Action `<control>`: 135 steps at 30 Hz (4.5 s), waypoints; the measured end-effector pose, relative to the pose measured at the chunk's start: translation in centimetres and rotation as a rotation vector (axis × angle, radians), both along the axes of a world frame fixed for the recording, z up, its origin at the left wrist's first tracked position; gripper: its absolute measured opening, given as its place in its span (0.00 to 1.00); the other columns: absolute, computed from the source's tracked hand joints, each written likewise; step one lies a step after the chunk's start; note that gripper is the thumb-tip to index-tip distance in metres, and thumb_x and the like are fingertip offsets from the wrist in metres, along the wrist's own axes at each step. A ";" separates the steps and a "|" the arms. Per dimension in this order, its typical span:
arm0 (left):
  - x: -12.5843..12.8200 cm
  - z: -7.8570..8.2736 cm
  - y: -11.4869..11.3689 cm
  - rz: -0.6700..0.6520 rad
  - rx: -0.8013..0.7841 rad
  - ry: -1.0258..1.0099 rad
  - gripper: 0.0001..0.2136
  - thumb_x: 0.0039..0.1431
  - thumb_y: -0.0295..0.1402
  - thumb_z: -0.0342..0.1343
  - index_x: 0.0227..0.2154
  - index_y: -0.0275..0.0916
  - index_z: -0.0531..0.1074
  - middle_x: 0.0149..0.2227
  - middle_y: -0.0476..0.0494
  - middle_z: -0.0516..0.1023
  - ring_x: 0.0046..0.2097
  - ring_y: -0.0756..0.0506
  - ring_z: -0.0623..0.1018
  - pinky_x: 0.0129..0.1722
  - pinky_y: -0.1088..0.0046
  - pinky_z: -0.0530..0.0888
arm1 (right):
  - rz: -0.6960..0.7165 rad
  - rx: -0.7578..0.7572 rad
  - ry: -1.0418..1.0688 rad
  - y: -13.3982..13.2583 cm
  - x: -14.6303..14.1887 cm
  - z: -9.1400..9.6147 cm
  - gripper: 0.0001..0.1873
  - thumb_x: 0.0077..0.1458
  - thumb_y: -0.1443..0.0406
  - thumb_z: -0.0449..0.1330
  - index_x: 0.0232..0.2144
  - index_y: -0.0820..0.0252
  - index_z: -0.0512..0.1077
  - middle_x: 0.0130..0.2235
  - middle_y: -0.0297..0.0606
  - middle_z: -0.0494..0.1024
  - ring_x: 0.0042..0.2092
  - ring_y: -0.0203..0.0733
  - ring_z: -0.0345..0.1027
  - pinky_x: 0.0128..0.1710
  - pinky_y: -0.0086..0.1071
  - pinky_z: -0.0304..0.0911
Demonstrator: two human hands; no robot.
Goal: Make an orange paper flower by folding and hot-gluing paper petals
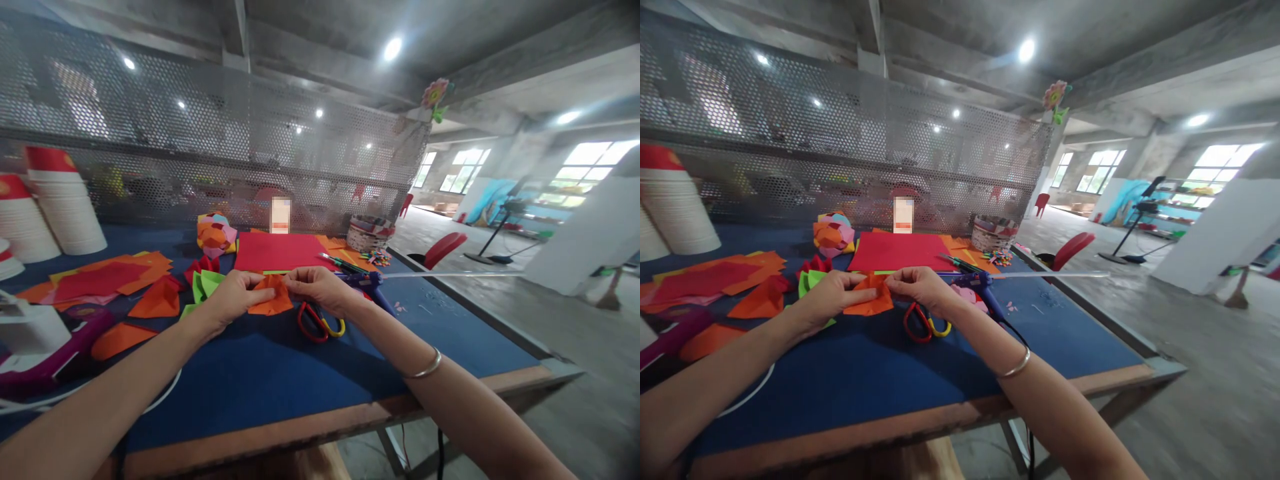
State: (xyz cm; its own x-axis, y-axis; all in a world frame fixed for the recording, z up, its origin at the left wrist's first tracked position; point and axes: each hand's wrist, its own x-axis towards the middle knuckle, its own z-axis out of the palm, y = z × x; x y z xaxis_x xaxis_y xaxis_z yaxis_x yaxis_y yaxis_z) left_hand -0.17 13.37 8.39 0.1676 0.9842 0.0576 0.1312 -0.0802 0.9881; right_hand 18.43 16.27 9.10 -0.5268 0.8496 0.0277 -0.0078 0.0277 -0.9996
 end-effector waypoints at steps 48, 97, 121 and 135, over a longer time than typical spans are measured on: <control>-0.1 -0.3 0.4 0.051 0.125 0.230 0.09 0.40 0.38 0.61 0.18 0.37 0.74 0.19 0.48 0.75 0.22 0.48 0.71 0.24 0.73 0.67 | -0.230 0.744 -0.550 -1.5 -0.4 -0.6 0.12 0.59 0.66 0.56 0.27 0.64 0.76 0.26 0.34 0.77 0.27 0.32 0.63 0.27 0.26 0.53; -0.1 -0.5 0.6 0.034 0.222 0.253 0.09 0.41 0.38 0.61 0.22 0.37 0.77 0.20 0.47 0.77 0.24 0.46 0.74 0.24 0.73 0.68 | -0.279 0.957 -0.653 -1.5 -0.8 -1.8 0.08 0.57 0.71 0.57 0.25 0.61 0.69 0.27 0.33 0.73 0.28 0.33 0.62 0.29 0.27 0.52; 0.8 -0.8 0.5 0.206 0.282 0.222 0.12 0.44 0.38 0.58 0.31 0.39 0.69 0.25 0.49 0.76 0.27 0.46 0.76 0.29 0.70 0.71 | -0.323 0.659 -0.565 -1.6 -1.0 -2.0 0.06 0.53 0.69 0.55 0.27 0.62 0.71 0.25 0.32 0.72 0.27 0.33 0.61 0.27 0.27 0.50; 0.2 -1.6 1.0 0.125 0.411 0.359 0.11 0.47 0.37 0.54 0.30 0.36 0.77 0.32 0.40 0.83 0.35 0.40 0.79 0.40 0.63 0.74 | -0.352 1.026 -0.811 -1.9 -0.7 -1.6 0.11 0.56 0.73 0.56 0.42 0.62 0.71 0.38 0.42 0.80 0.42 0.43 0.71 0.42 0.32 0.60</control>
State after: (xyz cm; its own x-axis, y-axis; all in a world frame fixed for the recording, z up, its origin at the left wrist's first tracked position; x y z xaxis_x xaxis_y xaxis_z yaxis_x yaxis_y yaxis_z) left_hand 0.07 14.41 6.76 0.1307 0.9064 0.4016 0.4874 -0.4115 0.7702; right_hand 17.70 14.32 7.52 -0.4577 0.7258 0.5135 0.7312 0.6359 -0.2469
